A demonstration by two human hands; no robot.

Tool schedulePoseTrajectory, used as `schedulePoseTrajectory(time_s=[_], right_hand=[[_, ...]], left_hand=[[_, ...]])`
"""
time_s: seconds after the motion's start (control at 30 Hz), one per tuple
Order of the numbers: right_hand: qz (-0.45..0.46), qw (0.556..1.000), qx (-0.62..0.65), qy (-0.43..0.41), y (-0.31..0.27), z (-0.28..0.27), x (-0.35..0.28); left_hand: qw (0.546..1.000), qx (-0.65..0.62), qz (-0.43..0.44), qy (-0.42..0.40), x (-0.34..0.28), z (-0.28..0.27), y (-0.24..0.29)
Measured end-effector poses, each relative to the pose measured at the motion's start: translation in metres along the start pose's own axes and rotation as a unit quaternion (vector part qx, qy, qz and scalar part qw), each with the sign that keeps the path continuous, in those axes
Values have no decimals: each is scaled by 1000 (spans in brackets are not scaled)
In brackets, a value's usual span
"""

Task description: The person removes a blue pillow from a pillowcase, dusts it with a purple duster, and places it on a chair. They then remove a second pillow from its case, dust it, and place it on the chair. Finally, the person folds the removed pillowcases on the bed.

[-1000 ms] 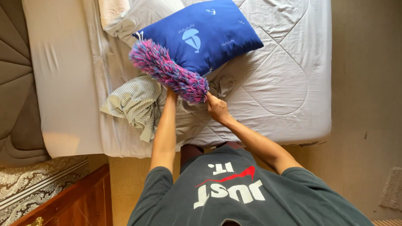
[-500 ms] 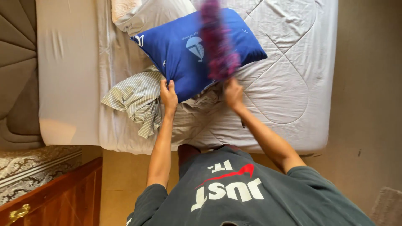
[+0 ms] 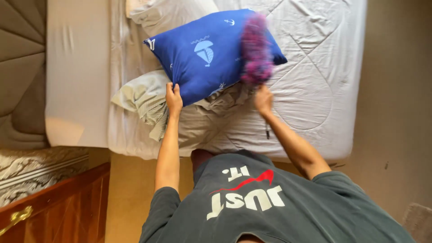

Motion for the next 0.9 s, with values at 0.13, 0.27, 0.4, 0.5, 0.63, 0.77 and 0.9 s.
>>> schedulePoseTrajectory(time_s=[0.13, 0.27, 0.4, 0.5, 0.63, 0.77, 0.9], right_hand=[[-54, 952, 276, 117, -90, -140, -32], [-109, 976, 150, 110, -72, -117, -24], [291, 930, 172, -142, 100, 70, -19], [311, 918, 241, -43, 99, 40, -5], [77, 962, 251, 77, -44, -87, -14], [-115, 965, 174, 157, -95, -84, -35], [28, 973, -131, 189, 34, 10, -25]], left_hand=[[1000, -6, -20, 3, -28, 19, 32], [999, -43, -8, 20, -27, -3, 29], [996, -79, -3, 37, -38, -44, 31], [997, -77, -17, 27, -44, -36, 5], [994, -91, -45, 46, -39, -17, -3], [991, -116, -19, 62, -27, -35, 37], [994, -90, -7, 69, -14, -85, 11]])
Point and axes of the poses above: each hand's wrist, its own x-axis towards the middle knuckle, its own z-axis out of the palm, y = z × x, the point moved 8 cm from there along x, towards the middle knuckle, and after that the axes turned 12 degrees about -x, right-handed, at the moved point
